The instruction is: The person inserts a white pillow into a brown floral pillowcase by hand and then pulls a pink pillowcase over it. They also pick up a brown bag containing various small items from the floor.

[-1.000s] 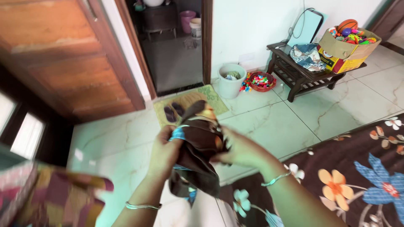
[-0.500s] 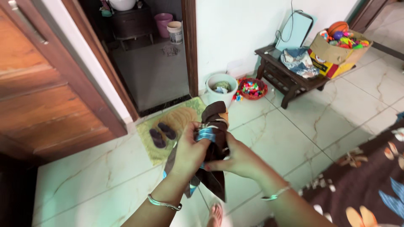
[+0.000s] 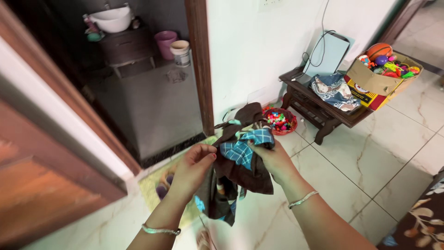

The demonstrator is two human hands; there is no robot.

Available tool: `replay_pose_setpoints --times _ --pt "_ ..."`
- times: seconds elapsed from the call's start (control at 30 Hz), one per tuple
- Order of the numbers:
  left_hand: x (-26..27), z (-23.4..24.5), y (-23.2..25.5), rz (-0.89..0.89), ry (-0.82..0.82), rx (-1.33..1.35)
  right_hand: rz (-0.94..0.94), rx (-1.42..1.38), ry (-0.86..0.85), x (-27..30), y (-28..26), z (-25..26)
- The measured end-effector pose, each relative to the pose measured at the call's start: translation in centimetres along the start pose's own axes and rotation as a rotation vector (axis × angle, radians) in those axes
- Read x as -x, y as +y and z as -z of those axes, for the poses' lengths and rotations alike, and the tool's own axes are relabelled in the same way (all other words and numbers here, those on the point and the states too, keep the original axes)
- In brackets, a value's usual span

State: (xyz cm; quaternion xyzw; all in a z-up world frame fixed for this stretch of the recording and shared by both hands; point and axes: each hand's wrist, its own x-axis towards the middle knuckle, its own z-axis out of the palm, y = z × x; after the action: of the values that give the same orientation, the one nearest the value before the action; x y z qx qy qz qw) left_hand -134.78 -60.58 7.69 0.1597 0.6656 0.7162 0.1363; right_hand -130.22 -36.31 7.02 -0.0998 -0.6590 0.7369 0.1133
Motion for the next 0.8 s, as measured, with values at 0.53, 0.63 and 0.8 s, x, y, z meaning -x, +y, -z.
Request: replay_pose_setpoints --times 0.53,0.63,0.8 --pt "-32.2 -1.6 -4.8 0.139 -0.232 -0.042 0.020 -0.086 0.295 -24.1 0.1 5.3" --pt "-36.4 -2.0 -5.1 0.157 -0.162 -0.077 -0.012 -0.079 0.286 -30.1 1.0 7.8" --pt "-42.5 -3.6 -5.6 0.215 -0.039 -0.055 -0.179 -0.017 0.325 -38.7 4.8 11.4"
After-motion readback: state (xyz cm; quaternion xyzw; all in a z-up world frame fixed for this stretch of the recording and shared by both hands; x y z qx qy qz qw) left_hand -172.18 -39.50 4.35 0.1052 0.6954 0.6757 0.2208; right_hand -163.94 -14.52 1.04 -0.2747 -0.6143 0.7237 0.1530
